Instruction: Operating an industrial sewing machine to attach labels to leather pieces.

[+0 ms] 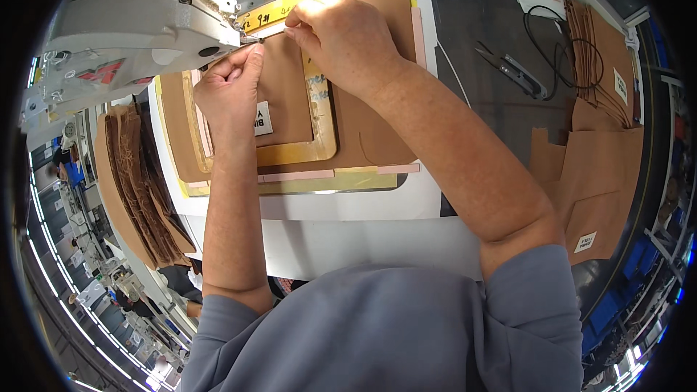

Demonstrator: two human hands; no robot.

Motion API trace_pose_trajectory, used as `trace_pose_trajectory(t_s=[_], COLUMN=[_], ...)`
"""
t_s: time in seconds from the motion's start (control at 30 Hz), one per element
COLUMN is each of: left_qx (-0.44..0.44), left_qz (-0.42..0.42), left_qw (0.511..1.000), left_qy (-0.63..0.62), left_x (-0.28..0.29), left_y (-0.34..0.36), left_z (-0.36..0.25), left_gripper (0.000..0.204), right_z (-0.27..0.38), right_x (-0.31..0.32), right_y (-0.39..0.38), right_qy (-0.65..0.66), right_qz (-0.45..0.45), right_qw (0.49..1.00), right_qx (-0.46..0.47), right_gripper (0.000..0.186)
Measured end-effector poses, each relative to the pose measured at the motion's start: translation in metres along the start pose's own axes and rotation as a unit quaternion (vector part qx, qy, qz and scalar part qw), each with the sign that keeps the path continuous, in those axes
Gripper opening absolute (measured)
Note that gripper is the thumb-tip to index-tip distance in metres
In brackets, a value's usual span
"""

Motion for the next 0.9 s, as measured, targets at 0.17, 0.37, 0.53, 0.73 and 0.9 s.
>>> trace_pose_trajectory(t_s=[0.17, 0.37, 0.53, 0.73, 0.9], left_qx=[-0.033, 0.026, 0.002, -0.018, -0.014], left_qz=[-0.018, -0.031, -0.044, -0.04, -0.051], left_qw=[0.999, 0.998, 0.999, 0.999, 0.999], left_qy=[0.019, 0.038, 0.008, -0.006, 0.0], left_x=[0.0, 0.002, 0.001, 0.0, 0.002], left_y=[0.001, -0.004, -0.003, -0.005, -0.005], left_z=[-0.002, -0.008, -0.009, -0.011, -0.013], left_gripper=[0.024, 0.019, 0.014, 0.014, 0.013], right_z=[0.0, 0.002, 0.005, 0.003, 0.004], right_x=[-0.001, -0.001, -0.002, -0.002, -0.001], right_y=[-0.001, 0.0, 0.001, 0.001, 0.002], right_qy=[0.0, -0.002, -0.001, -0.011, -0.012], right_qz=[-0.009, -0.014, -0.01, -0.008, -0.006], right_qw=[1.0, 0.999, 0.999, 0.999, 0.999], right_qx=[0.018, 0.03, 0.038, 0.034, 0.032], right_gripper=[0.011, 0.01, 0.01, 0.009, 0.009])
Point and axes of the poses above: each hand's wrist, its own y-axis towards the middle knuckle, its own x-axis out of the back of the hand, z = x × y, the point moved 7 cm from there along y, towards the middle knuckle, and after that the axes turned 14 degrees about -z, right-handed, at the moved point
